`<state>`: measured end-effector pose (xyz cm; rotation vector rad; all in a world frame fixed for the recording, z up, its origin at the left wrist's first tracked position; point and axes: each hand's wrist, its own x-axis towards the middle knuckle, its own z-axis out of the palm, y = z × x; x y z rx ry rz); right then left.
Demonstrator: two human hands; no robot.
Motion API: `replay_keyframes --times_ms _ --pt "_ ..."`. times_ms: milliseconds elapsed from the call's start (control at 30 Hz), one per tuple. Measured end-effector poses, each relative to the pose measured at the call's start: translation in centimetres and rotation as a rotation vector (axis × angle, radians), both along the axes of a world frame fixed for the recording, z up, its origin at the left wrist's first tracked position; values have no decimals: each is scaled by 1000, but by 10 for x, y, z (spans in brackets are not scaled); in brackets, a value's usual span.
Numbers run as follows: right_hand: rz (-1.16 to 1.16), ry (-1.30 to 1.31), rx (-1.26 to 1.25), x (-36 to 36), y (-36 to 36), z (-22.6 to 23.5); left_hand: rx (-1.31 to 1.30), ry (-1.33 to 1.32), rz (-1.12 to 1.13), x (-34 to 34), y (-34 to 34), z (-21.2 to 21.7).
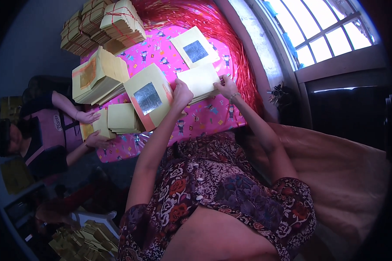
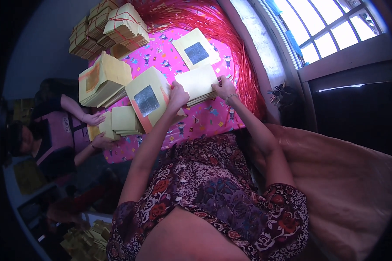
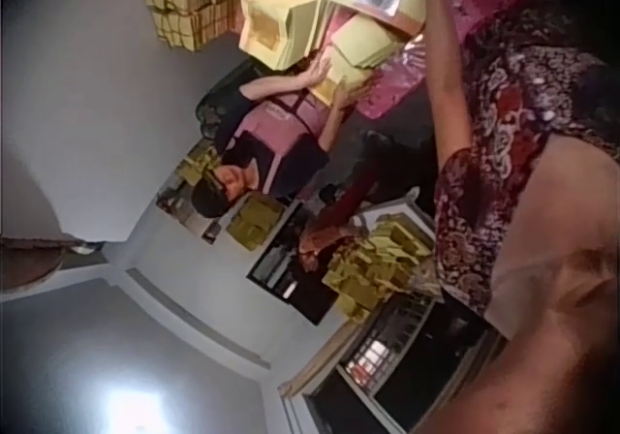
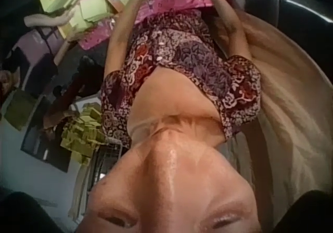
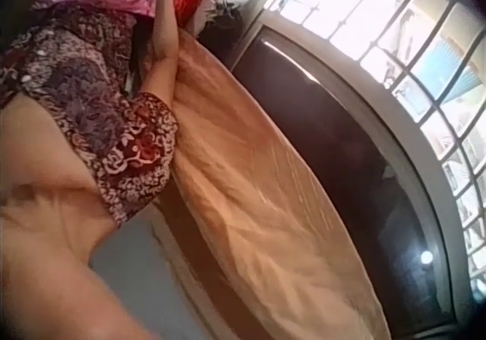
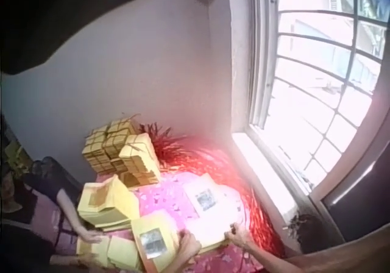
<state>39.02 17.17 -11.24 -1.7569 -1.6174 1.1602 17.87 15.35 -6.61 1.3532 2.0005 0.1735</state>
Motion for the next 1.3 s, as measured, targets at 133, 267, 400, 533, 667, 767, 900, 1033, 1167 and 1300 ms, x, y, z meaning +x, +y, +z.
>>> replay_keyframes --times_ms 133,267,400,533,667,767,900,1033,1167,1300 --pt "32 -102 -49 2 -1 -4 -46 59 -51 7 4 -11" --pt "21 -93 -43 3 -1 -22 -110 49 23 15 7 -22" --pt "8 -69 -33 -4 -6 -19 -103 69 90 16 3 -35" --pt "85 -462 180 -15 -12 -9 -97 93 117 19 -1 -40" --pt "22 -381 131 -14 -11 -5 247 409 -28 32 -13 -37" --pt "65 -326 200 -12 -4 -7 516 488 -128 32 -15 -34" --pt "58 -311 266 -6 4 -7 663 152 -216 26 -35 35" --pt "141 -216 601 -22 5 47 746 -191 -186 -19 -72 68" --pt "482 23 500 -61 -13 101 693 0 -264 -81 -111 79" --pt "887 -89 635 -99 -37 109 587 91 -272 -114 -142 75"
